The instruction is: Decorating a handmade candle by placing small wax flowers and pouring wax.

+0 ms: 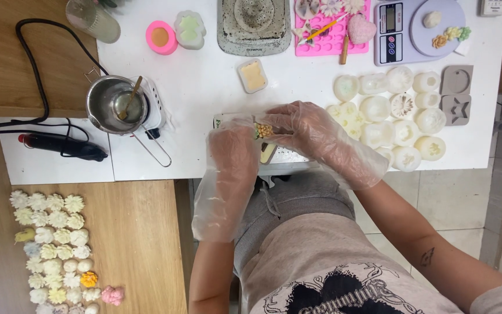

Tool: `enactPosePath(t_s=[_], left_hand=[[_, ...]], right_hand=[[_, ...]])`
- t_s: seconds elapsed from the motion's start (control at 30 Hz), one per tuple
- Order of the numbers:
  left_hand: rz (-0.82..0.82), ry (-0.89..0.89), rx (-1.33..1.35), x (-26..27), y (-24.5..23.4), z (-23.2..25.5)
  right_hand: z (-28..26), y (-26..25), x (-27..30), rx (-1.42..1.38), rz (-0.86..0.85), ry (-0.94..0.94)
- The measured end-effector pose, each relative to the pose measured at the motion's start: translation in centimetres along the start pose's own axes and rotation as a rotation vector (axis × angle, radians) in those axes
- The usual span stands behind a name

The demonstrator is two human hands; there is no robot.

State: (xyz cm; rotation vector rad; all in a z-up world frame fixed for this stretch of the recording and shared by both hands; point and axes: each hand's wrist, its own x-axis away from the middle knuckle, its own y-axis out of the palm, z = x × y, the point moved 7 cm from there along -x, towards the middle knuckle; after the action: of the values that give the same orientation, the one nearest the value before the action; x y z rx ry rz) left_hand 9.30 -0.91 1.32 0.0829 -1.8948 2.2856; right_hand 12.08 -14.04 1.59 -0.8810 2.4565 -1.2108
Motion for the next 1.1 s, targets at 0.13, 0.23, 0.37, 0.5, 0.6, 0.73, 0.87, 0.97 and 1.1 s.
enactPosePath(t_s=[0.13, 0.23, 0.37, 0.5, 0.6, 0.73, 0.87, 0.97, 1.1], left_hand=[[-0.12, -0.051, 0.06, 1.0, -3.1, -0.8], [-0.228, -0.152, 0.132, 2.9, -3.5, -2.9], [-0.194, -0.203, 0.249, 5.9, -0.2, -5.8], [-0.238, -0.218, 0.387, 7.2, 3.0, -5.9], [-0.132, -0.207, 0.618, 7.9, 4.7, -4.3], [0.075, -0.187, 0.719, 8.0, 7.0, -2.5], [0.251, -0.237, 0.756, 7.8, 7.5, -1.8], [0.301, -0.248, 0.758, 7.5, 7.6, -1.9], [0.331, -0.24, 0.769, 7.2, 7.9, -1.8]], right_hand=[[-0.8, -1.4, 0.1, -0.012, 0.01, 0.006], [0.0, -1.2, 0.5, -0.179, -0.116, 0.22], [1.3, -0.7, 1.5, -0.171, -0.114, 0.267], [1.9, 0.0, 2.6, -0.272, -0.069, 0.285], [2.6, 1.2, 3.3, -0.363, -0.09, 0.354], [2.5, 2.0, 3.7, -0.47, -0.07, 0.4], [1.9, 2.4, 4.0, -0.509, -0.073, 0.388], [1.3, 2.1, 3.9, -0.482, -0.022, 0.309], [0.3, 1.4, 3.5, -0.07, 0.158, 0.06]])
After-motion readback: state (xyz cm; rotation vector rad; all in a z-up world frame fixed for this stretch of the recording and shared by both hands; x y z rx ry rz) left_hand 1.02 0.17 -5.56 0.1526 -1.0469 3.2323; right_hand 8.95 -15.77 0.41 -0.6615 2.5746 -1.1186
